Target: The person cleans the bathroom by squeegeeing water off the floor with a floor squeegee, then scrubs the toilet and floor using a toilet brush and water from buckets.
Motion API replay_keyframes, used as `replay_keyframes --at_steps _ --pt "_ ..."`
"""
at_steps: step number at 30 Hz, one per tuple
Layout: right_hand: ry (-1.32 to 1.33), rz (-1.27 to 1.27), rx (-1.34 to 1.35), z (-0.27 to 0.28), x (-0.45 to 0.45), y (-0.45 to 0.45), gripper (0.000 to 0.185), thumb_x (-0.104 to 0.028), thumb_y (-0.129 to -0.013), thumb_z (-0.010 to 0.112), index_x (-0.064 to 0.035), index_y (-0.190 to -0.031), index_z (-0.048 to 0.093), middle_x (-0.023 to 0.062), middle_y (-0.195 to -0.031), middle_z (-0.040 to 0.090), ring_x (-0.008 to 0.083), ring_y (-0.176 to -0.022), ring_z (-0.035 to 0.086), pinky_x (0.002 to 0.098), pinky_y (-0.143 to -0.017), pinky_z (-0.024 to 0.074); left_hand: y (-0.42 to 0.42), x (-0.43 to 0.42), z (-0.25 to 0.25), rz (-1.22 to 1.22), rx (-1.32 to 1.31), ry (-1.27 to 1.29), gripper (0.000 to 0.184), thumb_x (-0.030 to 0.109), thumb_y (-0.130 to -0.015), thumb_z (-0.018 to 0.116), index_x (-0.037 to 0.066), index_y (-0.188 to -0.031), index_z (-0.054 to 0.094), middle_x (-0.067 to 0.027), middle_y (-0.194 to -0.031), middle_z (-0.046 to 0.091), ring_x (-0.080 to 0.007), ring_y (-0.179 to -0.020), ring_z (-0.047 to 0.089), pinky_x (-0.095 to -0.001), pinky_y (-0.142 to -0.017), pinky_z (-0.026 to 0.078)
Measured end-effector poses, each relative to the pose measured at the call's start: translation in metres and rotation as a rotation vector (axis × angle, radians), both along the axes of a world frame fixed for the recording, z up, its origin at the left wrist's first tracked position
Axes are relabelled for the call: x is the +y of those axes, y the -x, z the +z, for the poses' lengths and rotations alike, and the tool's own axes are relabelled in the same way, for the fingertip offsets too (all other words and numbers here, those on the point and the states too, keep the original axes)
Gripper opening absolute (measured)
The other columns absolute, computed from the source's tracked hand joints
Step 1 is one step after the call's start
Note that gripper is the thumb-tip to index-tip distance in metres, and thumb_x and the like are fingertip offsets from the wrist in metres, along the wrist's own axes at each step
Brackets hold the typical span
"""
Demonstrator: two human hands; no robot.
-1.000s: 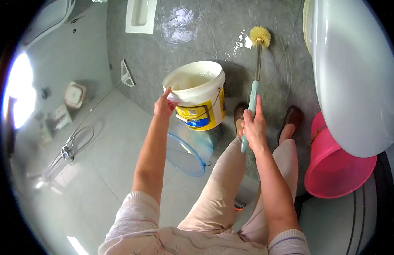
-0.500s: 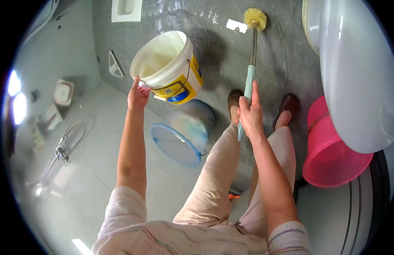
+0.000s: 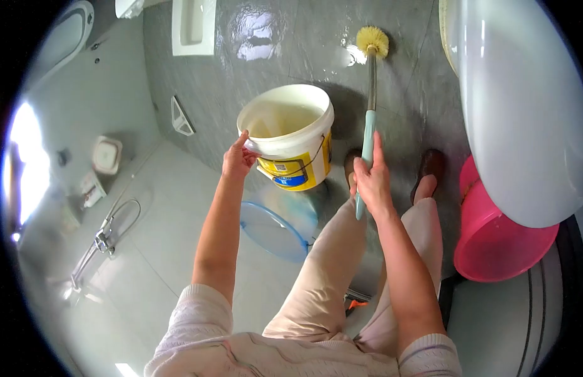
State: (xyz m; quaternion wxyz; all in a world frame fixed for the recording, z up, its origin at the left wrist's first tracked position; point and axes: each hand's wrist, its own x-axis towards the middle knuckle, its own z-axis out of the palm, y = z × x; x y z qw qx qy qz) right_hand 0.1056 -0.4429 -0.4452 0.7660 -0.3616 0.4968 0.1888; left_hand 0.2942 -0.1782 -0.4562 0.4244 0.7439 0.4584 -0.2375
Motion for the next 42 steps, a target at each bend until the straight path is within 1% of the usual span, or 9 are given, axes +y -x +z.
replay_keyframes --at_steps 7,11,13,17,21,26,33,37,42 --pt "0.063 0.036 -0.104 0.012 -0.014 0.002 0.077 -0.003 -0.077 0.050 -0.0197 -0.141 0.009 0.0041 -0.073 0.048 0.0122 -0.047 0.048 0.0282 -0.044 0.0428 -0.108 -0.030 -0.001 -0.174 0.006 0.022 0.036 0.033 -0.073 0.070 -0.001 -0.075 0.056 -0.0116 -0.056 0.054 -0.0177 -0.037 0.050 -0.0222 -0.029 0.031" --pt "0.046 -0.018 -0.135 0.003 -0.011 0.005 0.078 -0.001 -0.076 0.048 -0.0203 -0.141 0.008 0.0056 -0.079 0.048 0.0136 -0.047 0.048 0.0289 -0.043 0.0423 -0.164 -0.039 0.032 -0.209 -0.070 0.157 0.038 0.037 -0.075 0.068 0.004 -0.088 0.053 -0.0114 -0.063 0.057 -0.0186 -0.039 0.053 -0.0194 -0.028 0.030" --pt "0.013 -0.036 -0.131 0.000 -0.010 0.009 0.078 -0.001 -0.076 0.048 -0.0205 -0.141 0.008 0.0063 -0.079 0.048 0.0141 -0.047 0.048 0.0294 -0.043 0.0423 -0.178 -0.046 0.046 -0.131 -0.126 0.095 0.041 0.038 -0.075 0.068 0.005 -0.093 0.052 -0.0120 -0.068 0.058 -0.0184 -0.040 0.053 -0.0187 -0.028 0.030" --pt "-0.048 -0.043 -0.089 -0.005 -0.019 0.015 0.079 -0.001 -0.075 0.047 -0.0205 -0.141 0.009 0.0073 -0.077 0.048 0.0150 -0.047 0.049 0.0304 -0.043 0.0424 -0.179 -0.037 0.055 -0.101 -0.235 0.042 0.042 0.037 -0.075 0.067 0.000 -0.090 0.052 -0.0096 -0.068 0.057 -0.0178 -0.042 0.054 -0.0197 -0.034 0.044" --pt "-0.041 -0.015 -0.050 0.002 -0.024 0.008 0.080 -0.002 -0.074 0.049 -0.0208 -0.141 0.008 0.0065 -0.080 0.049 0.0146 -0.049 0.050 0.0302 -0.042 0.0426 -0.142 -0.022 0.063 -0.051 -0.361 0.125 0.034 0.028 -0.076 0.064 0.000 -0.089 0.052 -0.0087 -0.069 0.056 -0.0175 -0.052 0.058 -0.0228 -0.041 0.050" --pt "-0.044 -0.023 -0.021 0.002 -0.025 0.002 0.085 -0.004 -0.072 0.053 -0.0202 -0.141 0.006 0.0038 -0.078 0.049 0.0128 -0.053 0.050 0.0288 -0.041 0.0428 -0.100 -0.017 0.047 0.099 -0.312 0.197 0.034 0.021 -0.074 0.059 -0.007 -0.091 0.049 -0.0136 -0.073 0.056 -0.0211 -0.055 0.058 -0.0292 -0.047 0.055" --pt "-0.025 0.048 0.002 -0.005 -0.009 0.007 0.086 -0.004 -0.072 0.056 -0.0212 -0.140 0.006 0.0013 -0.076 0.048 0.0109 -0.055 0.049 0.0262 -0.040 0.0431 -0.049 0.010 -0.008 0.250 -0.345 0.182 0.031 0.016 -0.071 0.059 -0.007 -0.089 0.048 -0.0138 -0.074 0.055 -0.0216 -0.053 0.057 -0.0298 -0.042 0.053" --pt "0.083 0.101 0.020 -0.007 0.008 -0.006 0.080 -0.005 -0.076 0.056 -0.0219 -0.140 0.010 0.0016 -0.077 0.052 0.0092 -0.054 0.049 0.0242 -0.040 0.0407 -0.018 0.039 -0.011 0.373 -0.381 0.360 0.029 0.015 -0.074 0.056 -0.006 -0.090 0.048 -0.0137 -0.081 0.057 -0.0216 -0.060 0.057 -0.0308 -0.050 0.054" --pt "0.254 0.241 0.026 -0.011 0.036 -0.012 0.079 -0.002 -0.075 0.053 -0.0204 -0.140 0.012 0.0027 -0.077 0.052 0.0095 -0.055 0.049 0.0242 -0.038 0.0404 0.060 0.093 -0.070 0.507 -0.335 0.502 0.021 0.001 -0.073 0.047 -0.007 -0.093 0.048 -0.0153 -0.088 0.057 -0.0265 -0.073 0.059 -0.0368 -0.067 0.053"
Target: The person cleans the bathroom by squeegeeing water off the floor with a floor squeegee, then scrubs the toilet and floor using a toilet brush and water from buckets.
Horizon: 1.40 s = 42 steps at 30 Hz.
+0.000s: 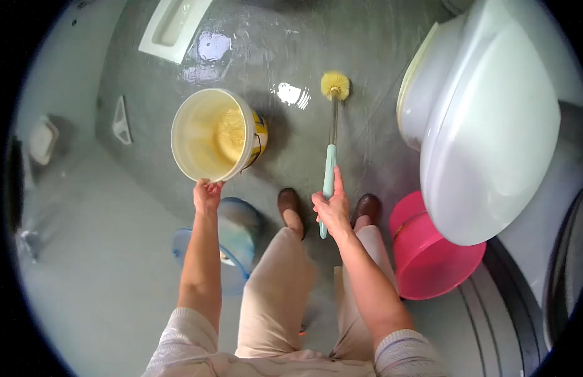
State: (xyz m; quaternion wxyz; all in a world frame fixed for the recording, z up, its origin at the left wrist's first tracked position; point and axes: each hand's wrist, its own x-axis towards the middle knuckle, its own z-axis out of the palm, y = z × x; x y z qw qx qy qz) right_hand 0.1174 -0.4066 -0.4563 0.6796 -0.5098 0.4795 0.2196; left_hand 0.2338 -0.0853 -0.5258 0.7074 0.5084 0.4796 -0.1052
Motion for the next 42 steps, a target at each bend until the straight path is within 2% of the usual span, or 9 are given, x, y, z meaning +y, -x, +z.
replay_keyframes --at_steps 3,7,14,22,27,29,31,39,42 --pt "0.023 0.018 -0.049 -0.020 0.017 0.014 0.079 -0.001 -0.075 0.054 -0.0207 -0.140 0.012 0.0048 -0.081 0.052 0.0115 -0.058 0.052 0.0248 -0.038 0.0409 0.042 0.010 -0.037 0.246 -0.011 0.112 0.020 0.002 -0.074 0.047 -0.004 -0.093 0.049 -0.0152 -0.091 0.055 -0.0278 -0.074 0.058 -0.0374 -0.070 0.052" --pt "0.152 0.135 0.125 -0.014 0.033 0.012 0.073 -0.004 -0.078 0.052 -0.0218 -0.139 0.016 0.0044 -0.074 0.051 0.0117 -0.047 0.047 0.0261 -0.034 0.0375 0.086 -0.020 -0.017 0.268 0.159 0.310 0.025 0.007 -0.077 0.053 0.003 -0.101 0.047 -0.0107 -0.092 0.055 -0.0251 -0.080 0.059 -0.0352 -0.067 0.052" --pt "0.446 0.219 0.170 -0.018 0.039 -0.033 0.057 -0.010 -0.086 0.046 -0.0195 -0.137 0.025 0.0015 -0.064 0.046 0.0092 -0.047 0.042 0.0248 -0.037 0.0361 0.138 -0.118 0.039 -0.564 0.258 0.545 0.040 0.013 -0.077 0.060 0.003 -0.114 0.049 -0.0072 -0.088 0.061 -0.0178 -0.074 0.061 -0.0296 -0.058 0.047" --pt "0.427 0.432 -0.056 -0.076 -0.036 -0.229 0.060 -0.014 -0.087 0.039 -0.0192 -0.140 0.013 0.0042 -0.057 0.043 0.0136 -0.038 0.039 0.0308 -0.034 0.0364 0.089 -0.145 0.020 -0.383 0.300 0.432 0.035 0.009 -0.079 0.056 0.003 -0.112 0.051 -0.0039 -0.086 0.060 -0.0122 -0.071 0.058 -0.0241 -0.056 0.045" --pt "0.754 0.681 0.094 -0.119 -0.129 -0.381 0.053 -0.017 -0.086 0.042 -0.0175 -0.136 0.023 0.0095 -0.067 0.053 0.0185 -0.054 0.052 0.0421 -0.044 0.0412 0.048 -0.187 0.016 -0.277 0.255 0.452 0.032 0.011 -0.081 0.054 0.003 -0.112 0.051 -0.0042 -0.088 0.061 -0.0145 -0.074 0.059 -0.0252 -0.060 0.045" --pt "0.667 0.719 0.069 -0.144 -0.184 -0.438 0.049 -0.017 -0.086 0.041 -0.0206 -0.132 0.026 0.0070 -0.067 0.049 0.0165 -0.055 0.051 0.0334 -0.043 0.0415 0.048 -0.182 0.019 -0.247 0.213 0.460 0.031 0.010 -0.082 0.054 0.003 -0.112 0.051 -0.0040 -0.089 0.061 -0.0143 -0.075 0.059 -0.0249 -0.061 0.045" --pt "0.717 0.664 0.121 -0.125 -0.209 -0.466 0.046 -0.013 -0.084 0.042 -0.0160 -0.128 0.029 0.0099 -0.068 0.054 0.0204 -0.050 0.052 0.0382 -0.046 0.0443 0.052 -0.182 0.025 -0.237 0.164 0.468 0.031 0.010 -0.082 0.054 0.004 -0.112 0.052 -0.0037 -0.090 0.061 -0.0139 -0.076 0.059 -0.0244 -0.062 0.045" --pt "0.841 0.955 -0.031 -0.110 -0.211 -0.360 0.073 -0.004 -0.079 0.045 -0.0176 -0.141 0.010 0.0083 -0.066 0.054 0.0149 -0.042 0.046 0.0313 -0.040 0.0411 0.047 -0.176 0.026 -0.220 0.307 0.362 0.030 0.009 -0.083 0.053 0.003 -0.112 0.052 -0.0032 -0.090 0.061 -0.0126 -0.076 0.059 -0.0230 -0.060 0.045" --pt "0.686 0.778 0.020 -0.102 -0.198 -0.381 0.073 -0.003 -0.079 0.045 -0.0149 -0.141 0.009 0.0084 -0.066 0.054 0.0144 -0.042 0.046 0.0300 -0.039 0.0403 0.046 -0.181 0.016 -0.193 0.284 0.376 0.030 0.009 -0.082 0.053 0.004 -0.112 0.052 -0.0032 -0.090 0.061 -0.0124 -0.075 0.059 -0.0228 -0.060 0.045"
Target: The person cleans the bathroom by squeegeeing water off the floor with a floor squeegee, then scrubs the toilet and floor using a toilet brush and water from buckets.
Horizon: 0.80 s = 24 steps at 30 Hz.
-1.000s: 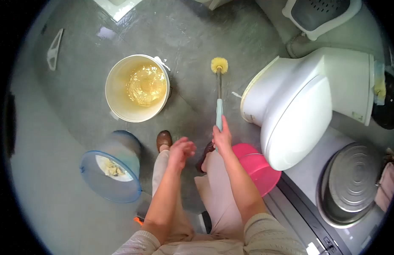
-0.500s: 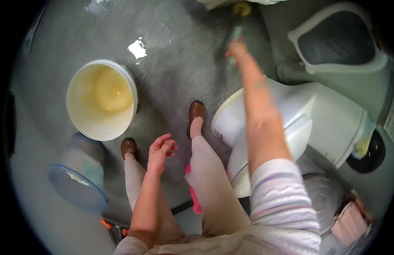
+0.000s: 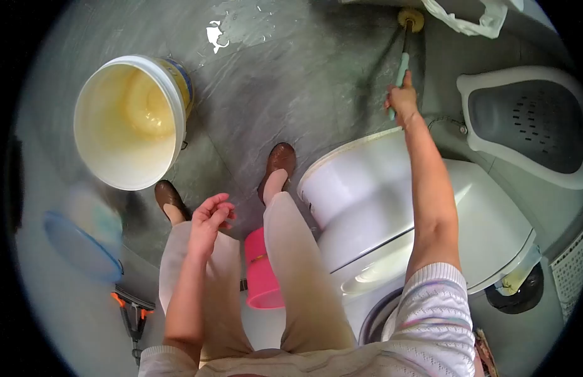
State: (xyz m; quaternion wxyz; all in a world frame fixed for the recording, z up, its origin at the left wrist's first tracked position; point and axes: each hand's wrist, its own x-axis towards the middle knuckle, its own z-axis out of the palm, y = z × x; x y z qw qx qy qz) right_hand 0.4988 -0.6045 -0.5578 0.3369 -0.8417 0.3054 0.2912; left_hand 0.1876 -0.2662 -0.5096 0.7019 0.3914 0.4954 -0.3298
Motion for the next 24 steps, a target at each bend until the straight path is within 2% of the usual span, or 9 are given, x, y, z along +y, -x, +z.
replay_keyframes --at_steps 5,8,10,11,15,17,20,22,24 --pt "0.035 0.383 0.065 0.052 0.046 0.127 0.069 -0.006 -0.081 0.045 -0.0171 -0.141 0.012 0.0141 -0.078 0.059 0.0152 -0.043 0.049 0.0299 -0.041 0.0432 -0.003 0.007 -0.002 0.013 0.008 0.019 0.030 0.011 -0.083 0.053 0.004 -0.112 0.051 -0.0033 -0.089 0.061 -0.0121 -0.075 0.059 -0.0228 -0.060 0.045" --pt "0.086 0.468 0.158 0.063 0.074 0.120 0.067 -0.010 -0.081 0.047 -0.0178 -0.140 0.016 0.0171 -0.083 0.061 0.0165 -0.043 0.050 0.0310 -0.042 0.0439 -0.007 0.015 0.001 0.099 -0.001 0.043 0.030 0.011 -0.083 0.053 0.004 -0.113 0.051 -0.0033 -0.089 0.061 -0.0119 -0.075 0.059 -0.0225 -0.060 0.045" --pt "0.167 0.749 -0.226 0.004 0.059 0.056 0.064 -0.015 -0.083 0.048 -0.0179 -0.139 0.019 0.0169 -0.077 0.061 0.0188 -0.042 0.051 0.0328 -0.043 0.0441 -0.002 0.017 -0.001 0.159 -0.014 0.069 0.031 0.011 -0.083 0.053 0.004 -0.113 0.051 -0.0033 -0.089 0.061 -0.0120 -0.075 0.059 -0.0224 -0.060 0.045" --pt "0.167 0.589 -0.038 0.017 0.108 0.011 0.064 -0.016 -0.082 0.049 -0.0152 -0.139 0.020 0.0160 -0.074 0.059 0.0211 -0.045 0.053 0.0342 -0.045 0.0447 -0.001 0.018 -0.003 0.187 -0.022 0.077 0.031 0.011 -0.083 0.053 0.003 -0.113 0.051 -0.0033 -0.089 0.061 -0.0120 -0.075 0.059 -0.0223 -0.060 0.046" --pt "0.223 0.662 -0.120 0.004 0.181 -0.073 0.062 -0.015 -0.082 0.046 -0.0190 -0.138 0.022 0.0082 -0.060 0.053 0.0173 -0.047 0.051 0.0329 -0.046 0.0443 0.006 0.030 0.008 0.240 -0.038 0.079 0.032 0.012 -0.083 0.053 0.002 -0.114 0.050 -0.0042 -0.090 0.061 -0.0122 -0.077 0.059 -0.0222 -0.060 0.046" --pt "0.309 0.924 -0.272 -0.030 0.106 -0.034 0.064 -0.012 -0.082 0.045 -0.0188 -0.139 0.016 0.0181 -0.090 0.059 0.0264 -0.067 0.060 0.0363 -0.062 0.0484 0.002 0.036 0.008 0.295 -0.044 0.074 0.032 0.012 -0.084 0.053 0.002 -0.114 0.049 -0.0048 -0.091 0.061 -0.0122 -0.077 0.060 -0.0222 -0.060 0.046" --pt "0.351 1.051 -0.479 -0.021 0.067 0.040 0.068 -0.010 -0.081 0.045 -0.0211 -0.140 0.014 0.0184 -0.089 0.058 0.0246 -0.062 0.059 0.0354 -0.059 0.0483 0.011 0.035 0.000 0.374 -0.077 0.121 0.032 0.012 -0.084 0.053 0.002 -0.114 0.049 -0.0057 -0.092 0.060 -0.0120 -0.078 0.059 -0.0219 -0.060 0.046" --pt "0.321 0.617 0.038 0.002 0.098 0.046 0.069 -0.010 -0.081 0.045 -0.0218 -0.140 0.013 0.0158 -0.079 0.058 0.0211 -0.053 0.055 0.0341 -0.052 0.0474 0.010 0.038 0.010 0.407 -0.084 0.141 0.032 0.012 -0.084 0.054 0.002 -0.114 0.049 -0.0059 -0.093 0.060 -0.0119 -0.078 0.059 -0.0218 -0.061 0.046" --pt "0.215 0.586 -0.069 -0.022 0.150 -0.008 0.069 -0.009 -0.080 0.044 -0.0198 -0.140 0.012 0.0102 -0.066 0.052 0.0167 -0.046 0.048 0.0315 -0.042 0.0419 0.011 0.037 0.008 0.418 -0.094 0.141 0.032 0.011 -0.084 0.054 0.002 -0.114 0.049 -0.0060 -0.093 0.060 -0.0119 -0.078 0.059 -0.0217 -0.061 0.046"
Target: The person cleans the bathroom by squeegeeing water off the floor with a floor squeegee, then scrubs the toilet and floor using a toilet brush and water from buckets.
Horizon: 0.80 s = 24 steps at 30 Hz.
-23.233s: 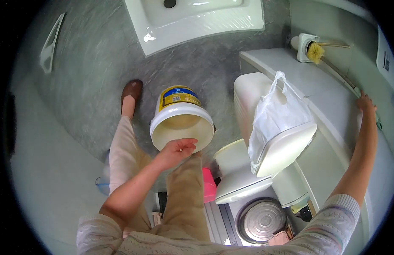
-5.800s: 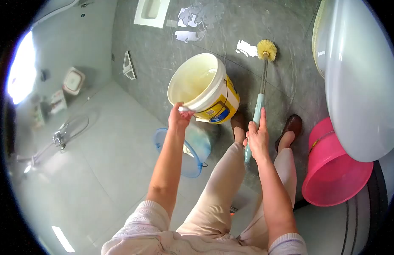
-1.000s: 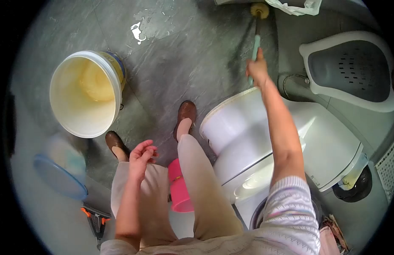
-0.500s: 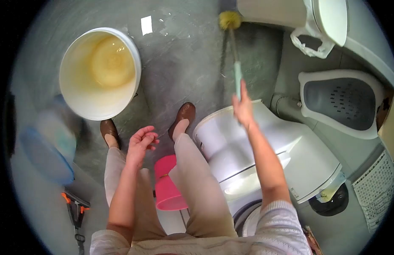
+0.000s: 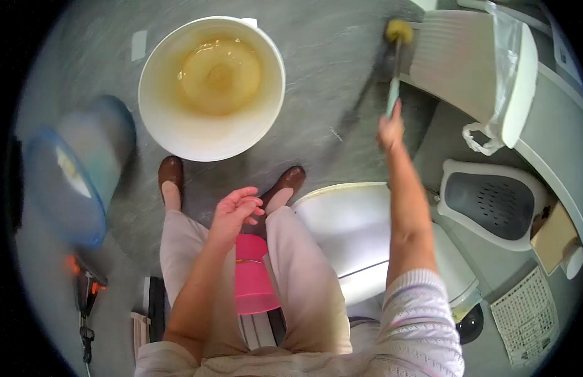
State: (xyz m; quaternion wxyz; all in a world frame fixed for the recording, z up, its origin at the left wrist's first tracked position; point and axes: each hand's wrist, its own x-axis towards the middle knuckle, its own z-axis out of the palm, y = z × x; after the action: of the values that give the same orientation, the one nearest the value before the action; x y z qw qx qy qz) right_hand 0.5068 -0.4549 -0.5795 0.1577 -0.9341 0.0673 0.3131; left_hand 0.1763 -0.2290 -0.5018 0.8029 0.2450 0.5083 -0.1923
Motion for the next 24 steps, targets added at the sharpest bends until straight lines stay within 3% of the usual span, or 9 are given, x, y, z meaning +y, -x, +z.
replay_keyframes --at_steps 3,8,13,14,15,18,19,20,24 --pt "0.050 0.014 -0.013 0.001 0.047 -0.019 0.067 -0.010 -0.080 0.043 -0.0165 -0.140 0.013 0.0112 -0.071 0.055 0.0171 -0.047 0.050 0.0325 -0.044 0.0424 0.008 0.001 0.001 -0.013 0.007 0.011 0.032 0.010 -0.083 0.054 0.002 -0.114 0.049 -0.0061 -0.093 0.060 -0.0120 -0.078 0.059 -0.0216 -0.060 0.046" --pt "0.076 0.088 0.004 0.029 -0.051 0.081 0.068 -0.009 -0.079 0.042 -0.0179 -0.140 0.014 0.0142 -0.077 0.057 0.0178 -0.047 0.051 0.0328 -0.043 0.0431 0.003 0.012 0.007 0.009 0.010 0.008 0.032 0.011 -0.084 0.054 0.002 -0.114 0.049 -0.0061 -0.093 0.060 -0.0120 -0.077 0.059 -0.0215 -0.060 0.046" --pt "-0.148 -0.027 0.027 0.005 0.045 0.005 0.064 -0.009 -0.080 0.041 -0.0177 -0.138 0.015 0.0118 -0.078 0.056 0.0167 -0.048 0.051 0.0319 -0.039 0.0421 0.012 0.021 0.005 -0.036 -0.004 -0.011 0.033 0.013 -0.083 0.055 0.002 -0.114 0.049 -0.0059 -0.092 0.060 -0.0123 -0.077 0.060 -0.0217 -0.059 0.046" --pt "0.020 -0.112 0.041 0.011 0.077 0.018 0.065 -0.009 -0.080 0.043 -0.0173 -0.138 0.015 0.0125 -0.078 0.056 0.0169 -0.051 0.053 0.0313 -0.042 0.0433 0.013 0.022 0.005 -0.055 0.000 -0.017 0.034 0.013 -0.083 0.055 0.002 -0.114 0.049 -0.0059 -0.091 0.060 -0.0124 -0.077 0.060 -0.0218 -0.058 0.046" --pt "-0.086 -0.048 -0.005 0.004 0.073 0.041 0.069 -0.009 -0.079 0.047 -0.0162 -0.139 0.014 0.0134 -0.079 0.056 0.0176 -0.052 0.054 0.0312 -0.043 0.0439 0.014 0.024 0.005 -0.050 0.018 -0.034 0.034 0.013 -0.083 0.055 0.001 -0.114 0.049 -0.0060 -0.091 0.061 -0.0125 -0.077 0.060 -0.0218 -0.058 0.046" --pt "-0.099 0.151 -0.089 0.003 0.033 0.162 0.073 -0.011 -0.078 0.048 -0.0165 -0.140 0.010 0.0288 -0.093 0.057 0.0400 -0.074 0.060 0.0416 -0.070 0.0470 0.017 0.039 -0.008 -0.033 0.067 -0.098 0.042 0.013 -0.081 0.056 -0.001 -0.119 0.043 -0.0080 -0.092 0.060 -0.0142 -0.076 0.060 -0.0230 -0.059 0.047" --pt "-0.183 0.099 -0.091 0.016 0.036 0.198 0.074 -0.014 -0.078 0.048 -0.0155 -0.140 0.009 0.0299 -0.091 0.057 0.0411 -0.075 0.059 0.0425 -0.071 0.0463 0.016 0.041 -0.011 0.003 0.093 -0.123 0.045 0.012 -0.081 0.056 -0.001 -0.121 0.040 -0.0088 -0.092 0.060 -0.0150 -0.076 0.060 -0.0237 -0.059 0.047" --pt "-0.189 0.026 -0.009 0.023 0.036 0.226 0.071 -0.010 -0.080 0.047 -0.0157 -0.140 0.010 0.0214 -0.079 0.059 0.0316 -0.062 0.059 0.0386 -0.056 0.0478 0.017 0.046 -0.014 0.032 0.126 -0.155 0.048 0.012 -0.081 0.056 -0.002 -0.123 0.037 -0.0096 -0.093 0.060 -0.0158 -0.077 0.060 -0.0244 -0.059 0.048" --pt "-0.537 -0.685 0.305 0.084 0.107 0.270 0.068 -0.005 -0.083 0.046 -0.0179 -0.140 0.011 0.0062 -0.064 0.048 0.0135 -0.047 0.047 0.0269 -0.037 0.0384 0.021 0.066 -0.023 0.129 0.191 -0.257 0.063 0.010 -0.080 0.058 -0.003 -0.131 0.023 -0.0142 -0.102 0.056 -0.0215 -0.083 0.060 -0.0288 -0.064 0.049"
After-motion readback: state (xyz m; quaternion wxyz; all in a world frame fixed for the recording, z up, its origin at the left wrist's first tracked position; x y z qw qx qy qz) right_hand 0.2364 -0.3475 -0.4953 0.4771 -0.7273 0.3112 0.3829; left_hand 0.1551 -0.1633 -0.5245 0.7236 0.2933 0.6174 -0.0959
